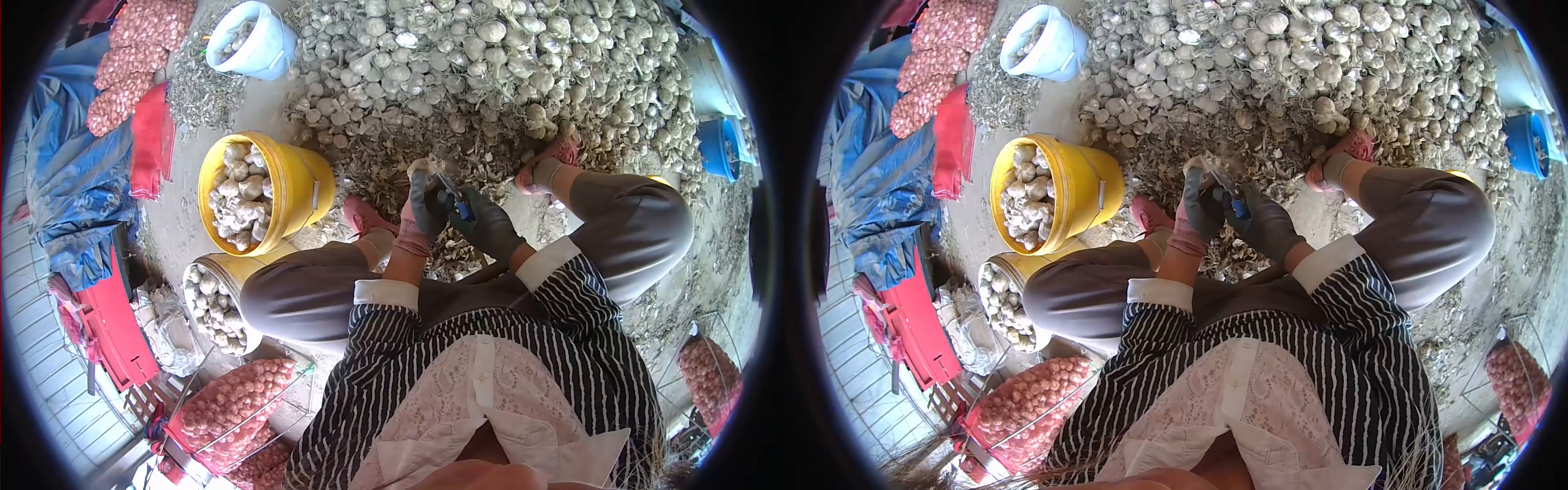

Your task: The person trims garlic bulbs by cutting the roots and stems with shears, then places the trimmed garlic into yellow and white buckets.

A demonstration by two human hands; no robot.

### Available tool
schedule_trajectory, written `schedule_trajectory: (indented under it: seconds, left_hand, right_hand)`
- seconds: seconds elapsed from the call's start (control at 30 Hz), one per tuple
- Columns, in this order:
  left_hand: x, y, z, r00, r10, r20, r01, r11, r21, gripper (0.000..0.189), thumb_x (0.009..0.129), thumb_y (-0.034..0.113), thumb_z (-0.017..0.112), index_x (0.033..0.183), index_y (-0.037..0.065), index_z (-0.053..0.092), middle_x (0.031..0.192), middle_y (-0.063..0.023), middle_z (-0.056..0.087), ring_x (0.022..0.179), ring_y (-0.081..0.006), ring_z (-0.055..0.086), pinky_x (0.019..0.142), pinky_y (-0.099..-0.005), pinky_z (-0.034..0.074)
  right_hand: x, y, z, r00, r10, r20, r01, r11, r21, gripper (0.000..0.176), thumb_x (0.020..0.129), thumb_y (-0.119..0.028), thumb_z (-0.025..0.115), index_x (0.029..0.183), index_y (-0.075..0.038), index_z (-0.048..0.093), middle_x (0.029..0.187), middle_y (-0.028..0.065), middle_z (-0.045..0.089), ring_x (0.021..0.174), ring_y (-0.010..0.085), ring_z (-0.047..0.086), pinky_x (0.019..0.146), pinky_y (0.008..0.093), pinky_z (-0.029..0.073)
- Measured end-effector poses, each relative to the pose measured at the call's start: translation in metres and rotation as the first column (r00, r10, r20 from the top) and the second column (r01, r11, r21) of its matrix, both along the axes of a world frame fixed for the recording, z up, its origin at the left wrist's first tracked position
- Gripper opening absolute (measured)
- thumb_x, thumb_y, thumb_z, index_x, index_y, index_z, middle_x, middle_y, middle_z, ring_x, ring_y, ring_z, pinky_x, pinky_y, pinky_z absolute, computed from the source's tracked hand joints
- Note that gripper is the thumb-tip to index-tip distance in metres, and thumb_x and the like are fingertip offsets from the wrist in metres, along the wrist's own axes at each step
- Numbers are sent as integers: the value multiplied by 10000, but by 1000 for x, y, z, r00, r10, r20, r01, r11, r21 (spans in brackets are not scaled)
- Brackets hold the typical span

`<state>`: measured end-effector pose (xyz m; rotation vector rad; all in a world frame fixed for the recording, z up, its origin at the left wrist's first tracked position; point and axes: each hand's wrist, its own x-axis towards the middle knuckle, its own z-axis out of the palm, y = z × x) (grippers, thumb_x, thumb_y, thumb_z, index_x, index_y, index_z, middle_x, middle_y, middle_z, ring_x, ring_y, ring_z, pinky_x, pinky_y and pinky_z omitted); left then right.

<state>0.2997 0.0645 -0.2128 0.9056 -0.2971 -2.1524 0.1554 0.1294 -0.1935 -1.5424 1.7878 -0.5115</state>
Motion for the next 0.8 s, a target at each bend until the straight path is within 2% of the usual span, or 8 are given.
schedule_trajectory:
  seconds: [0.23,0.33,0.4,0.43,0.47,0.6,0.67,0.8]
  left_hand:
    - [9,5,-5,978,198,-61,-190,975,119,381,866,448,667,1077,139,593,1025,-10,633,938,-155,601,847,-309,491]
    - [21,-9,6,924,237,-300,-208,970,126,323,876,402,670,1060,144,610,1014,-10,650,904,-160,618,831,-321,509]
    - [31,-17,-1,937,268,-225,-233,958,170,283,881,382,666,1044,156,620,988,-1,658,844,-160,628,774,-317,528]
    - [34,-18,-14,952,268,-150,-267,963,26,494,871,385,677,1284,188,489,1158,-29,601,980,-175,619,777,-369,549]
    - [41,-19,-26,951,271,-151,-270,962,29,494,871,385,677,1284,188,489,1158,-29,601,980,-175,619,777,-369,549]
    - [46,-22,-40,889,383,249,-256,869,-423,891,717,-6,764,1466,156,310,1345,-108,471,1129,-217,561,958,-444,497]
    - [44,-22,-36,721,367,588,80,799,-596,972,655,-93,744,1479,81,259,1353,-118,455,1170,-224,523,1001,-356,455]
    - [31,-14,-26,548,374,748,331,725,-604,946,658,-91,737,1463,51,259,1291,-92,506,1152,-181,527,995,-310,455]
  right_hand:
    - [-2,2,-13,993,61,98,-75,987,141,367,891,-289,628,1163,-61,535,883,203,655,826,375,652,708,460,509]
    - [0,3,-5,995,84,46,-88,991,98,294,890,-265,615,1086,-60,535,826,199,645,782,382,643,684,463,503]
    - [1,2,-6,993,110,42,-111,994,16,239,888,-247,601,1019,-59,531,784,200,636,746,396,634,673,475,497]
    - [-1,3,-9,988,55,144,-60,998,27,257,884,-256,604,1029,-59,528,801,198,636,748,388,634,677,470,499]
    - [-3,4,-11,970,-1,243,-10,999,43,274,879,-266,607,1038,-58,526,818,196,636,750,379,634,681,466,502]
    - [-17,-4,11,991,-52,120,46,998,48,429,837,-311,655,1141,-43,514,902,197,636,812,364,634,733,459,504]
    - [-22,-6,10,988,78,-133,-97,985,-143,609,778,-318,710,1252,-16,474,968,203,628,875,352,629,773,449,498]
    - [-20,-12,24,956,165,-244,-209,964,-166,723,760,-325,712,1333,11,427,984,210,624,909,351,624,795,441,491]
